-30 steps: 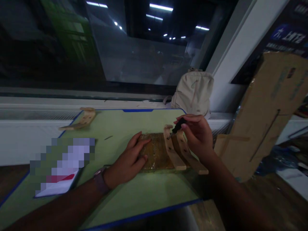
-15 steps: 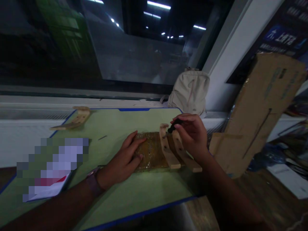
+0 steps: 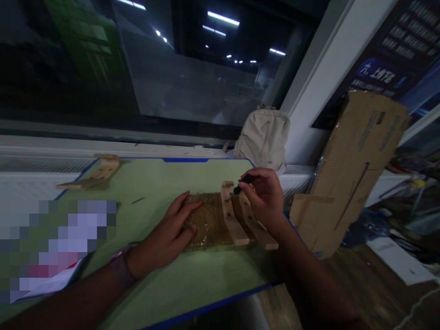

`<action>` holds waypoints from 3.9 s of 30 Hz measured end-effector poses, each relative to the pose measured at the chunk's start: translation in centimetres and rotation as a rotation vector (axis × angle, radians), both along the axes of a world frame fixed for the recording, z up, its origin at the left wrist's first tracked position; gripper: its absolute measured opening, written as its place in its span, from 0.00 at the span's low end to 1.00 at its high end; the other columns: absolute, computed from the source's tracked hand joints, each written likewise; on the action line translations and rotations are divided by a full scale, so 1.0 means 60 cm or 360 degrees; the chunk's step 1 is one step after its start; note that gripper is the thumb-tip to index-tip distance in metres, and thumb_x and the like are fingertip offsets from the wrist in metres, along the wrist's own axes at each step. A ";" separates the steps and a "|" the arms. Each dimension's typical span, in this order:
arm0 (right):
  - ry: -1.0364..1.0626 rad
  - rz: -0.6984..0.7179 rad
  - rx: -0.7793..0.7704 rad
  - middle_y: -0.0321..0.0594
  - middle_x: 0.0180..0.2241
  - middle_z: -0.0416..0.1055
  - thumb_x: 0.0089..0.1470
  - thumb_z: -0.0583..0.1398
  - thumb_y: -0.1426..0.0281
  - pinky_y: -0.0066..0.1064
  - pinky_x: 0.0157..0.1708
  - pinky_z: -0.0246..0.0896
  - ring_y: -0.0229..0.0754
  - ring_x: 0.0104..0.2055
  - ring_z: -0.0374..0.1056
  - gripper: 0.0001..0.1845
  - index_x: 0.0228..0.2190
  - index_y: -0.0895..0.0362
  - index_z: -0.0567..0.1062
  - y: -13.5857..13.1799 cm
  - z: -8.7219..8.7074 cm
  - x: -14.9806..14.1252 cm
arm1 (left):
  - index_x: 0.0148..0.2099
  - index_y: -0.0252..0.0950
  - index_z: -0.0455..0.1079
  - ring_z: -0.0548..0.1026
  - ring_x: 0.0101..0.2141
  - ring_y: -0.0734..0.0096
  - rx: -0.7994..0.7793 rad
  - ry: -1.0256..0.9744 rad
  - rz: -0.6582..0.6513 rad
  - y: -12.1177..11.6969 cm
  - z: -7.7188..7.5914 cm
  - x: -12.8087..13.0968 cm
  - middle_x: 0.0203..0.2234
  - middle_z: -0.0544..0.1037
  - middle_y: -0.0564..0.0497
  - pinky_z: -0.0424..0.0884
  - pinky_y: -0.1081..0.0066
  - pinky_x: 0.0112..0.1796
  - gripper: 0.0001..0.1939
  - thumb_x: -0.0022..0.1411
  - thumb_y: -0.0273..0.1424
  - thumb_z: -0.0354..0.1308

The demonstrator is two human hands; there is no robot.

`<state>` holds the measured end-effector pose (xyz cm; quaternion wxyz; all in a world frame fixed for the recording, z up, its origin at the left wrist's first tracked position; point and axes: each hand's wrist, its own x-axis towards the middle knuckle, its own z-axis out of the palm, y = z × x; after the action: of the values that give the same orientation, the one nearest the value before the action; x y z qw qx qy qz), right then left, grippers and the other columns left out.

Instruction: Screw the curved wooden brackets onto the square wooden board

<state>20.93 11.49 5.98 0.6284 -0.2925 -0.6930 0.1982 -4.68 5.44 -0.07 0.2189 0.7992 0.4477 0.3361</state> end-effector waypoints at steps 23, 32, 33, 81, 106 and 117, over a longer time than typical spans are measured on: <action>-0.0007 0.0211 -0.0040 0.42 0.47 0.77 0.62 0.62 0.68 0.39 0.44 0.77 0.42 0.44 0.79 0.08 0.44 0.50 0.72 -0.009 0.014 -0.003 | 0.67 0.37 0.59 0.49 0.70 0.48 -0.0049 0.0034 -0.0046 -0.003 0.021 0.005 0.70 0.49 0.37 0.55 0.47 0.65 0.26 0.68 0.27 0.51; -0.0013 -0.0223 0.0102 0.39 0.38 0.77 0.52 0.70 0.69 0.36 0.40 0.76 0.41 0.38 0.77 0.13 0.40 0.51 0.76 0.004 0.000 0.015 | 0.66 0.35 0.59 0.47 0.70 0.48 -0.0040 0.0018 -0.0056 -0.003 0.025 0.006 0.70 0.48 0.34 0.54 0.46 0.65 0.26 0.67 0.28 0.52; -0.0018 -0.0146 0.0082 0.40 0.40 0.77 0.54 0.68 0.68 0.39 0.43 0.77 0.42 0.40 0.78 0.12 0.41 0.51 0.76 0.002 0.003 0.014 | 0.66 0.36 0.59 0.48 0.70 0.47 -0.0034 0.0014 -0.0060 -0.002 0.025 0.006 0.70 0.49 0.35 0.54 0.45 0.65 0.26 0.67 0.28 0.52; -0.0001 0.0317 -0.0004 0.41 0.49 0.75 0.62 0.62 0.72 0.42 0.50 0.74 0.42 0.49 0.77 0.09 0.44 0.48 0.74 0.003 0.013 0.007 | 0.67 0.36 0.58 0.48 0.70 0.49 -0.0034 0.0031 -0.0035 0.000 0.009 0.002 0.70 0.46 0.38 0.54 0.47 0.65 0.25 0.70 0.29 0.48; -0.0110 0.0021 0.0094 0.41 0.45 0.74 0.60 0.64 0.67 0.40 0.49 0.73 0.43 0.47 0.74 0.12 0.46 0.48 0.73 0.023 -0.007 0.018 | 0.67 0.41 0.59 0.49 0.70 0.49 -0.0069 0.0005 -0.0003 0.002 0.002 -0.001 0.71 0.46 0.42 0.53 0.46 0.66 0.25 0.69 0.30 0.47; -0.0033 -0.0200 0.0132 0.37 0.35 0.72 0.55 0.68 0.64 0.35 0.39 0.71 0.41 0.38 0.72 0.10 0.39 0.50 0.76 0.019 -0.005 0.010 | 0.67 0.42 0.58 0.48 0.70 0.50 -0.0104 0.0086 0.0005 0.000 0.016 -0.003 0.71 0.46 0.42 0.52 0.45 0.66 0.24 0.70 0.30 0.47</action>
<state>21.55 12.65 5.70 0.6440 -0.3112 -0.6873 0.1267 -4.86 5.44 0.87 0.2322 0.7997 0.4656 0.2998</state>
